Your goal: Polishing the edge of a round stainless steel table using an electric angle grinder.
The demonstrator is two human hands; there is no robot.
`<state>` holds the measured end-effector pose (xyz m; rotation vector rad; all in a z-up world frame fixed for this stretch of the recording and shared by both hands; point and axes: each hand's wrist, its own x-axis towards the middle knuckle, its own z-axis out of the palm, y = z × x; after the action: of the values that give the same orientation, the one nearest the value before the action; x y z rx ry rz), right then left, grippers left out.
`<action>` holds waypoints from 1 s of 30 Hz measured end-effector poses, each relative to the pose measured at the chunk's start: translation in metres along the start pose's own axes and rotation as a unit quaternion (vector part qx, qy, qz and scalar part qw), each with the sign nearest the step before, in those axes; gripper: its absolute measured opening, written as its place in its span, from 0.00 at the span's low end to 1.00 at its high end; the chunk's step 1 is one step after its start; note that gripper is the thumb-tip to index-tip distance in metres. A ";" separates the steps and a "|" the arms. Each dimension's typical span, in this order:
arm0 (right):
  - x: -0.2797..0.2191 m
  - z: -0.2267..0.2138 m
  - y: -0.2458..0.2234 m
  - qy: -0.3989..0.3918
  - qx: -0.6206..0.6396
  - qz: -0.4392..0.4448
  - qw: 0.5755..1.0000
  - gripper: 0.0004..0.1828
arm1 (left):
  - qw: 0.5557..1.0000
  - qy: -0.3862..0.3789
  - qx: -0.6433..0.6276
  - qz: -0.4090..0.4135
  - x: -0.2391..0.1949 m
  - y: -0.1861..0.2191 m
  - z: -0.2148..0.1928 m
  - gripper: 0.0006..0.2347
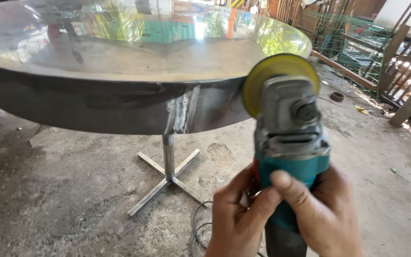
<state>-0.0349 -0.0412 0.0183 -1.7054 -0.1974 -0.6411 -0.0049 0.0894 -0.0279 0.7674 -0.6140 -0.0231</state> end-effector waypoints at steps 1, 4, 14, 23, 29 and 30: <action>-0.002 0.004 -0.003 -0.017 -0.002 -0.019 1.000 0.25 | 1.000 0.000 0.008 0.018 -0.003 0.003 -0.003 0.22; -0.002 0.010 -0.006 -0.038 -0.013 -0.033 0.999 0.26 | 0.999 0.005 0.013 0.036 -0.005 0.010 -0.004 0.22; -0.007 0.021 -0.012 -0.052 0.022 -0.019 0.998 0.29 | 0.999 0.029 0.016 0.023 -0.013 0.012 -0.012 0.21; 0.019 -0.020 0.006 -0.046 0.037 -0.007 0.998 0.28 | 0.990 0.064 0.121 0.020 0.012 -0.018 0.017 0.21; 0.057 -0.064 0.026 0.006 0.050 -0.029 0.998 0.27 | 0.987 0.000 0.157 0.019 0.056 -0.038 0.049 0.19; 0.058 -0.065 0.027 0.006 0.050 -0.030 0.998 0.27 | 0.987 -0.001 0.157 0.020 0.056 -0.038 0.052 0.19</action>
<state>0.0064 -0.1214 0.0320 -1.6044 -0.2690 -0.6750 0.0217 0.0150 0.0042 1.0596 -0.6427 0.1126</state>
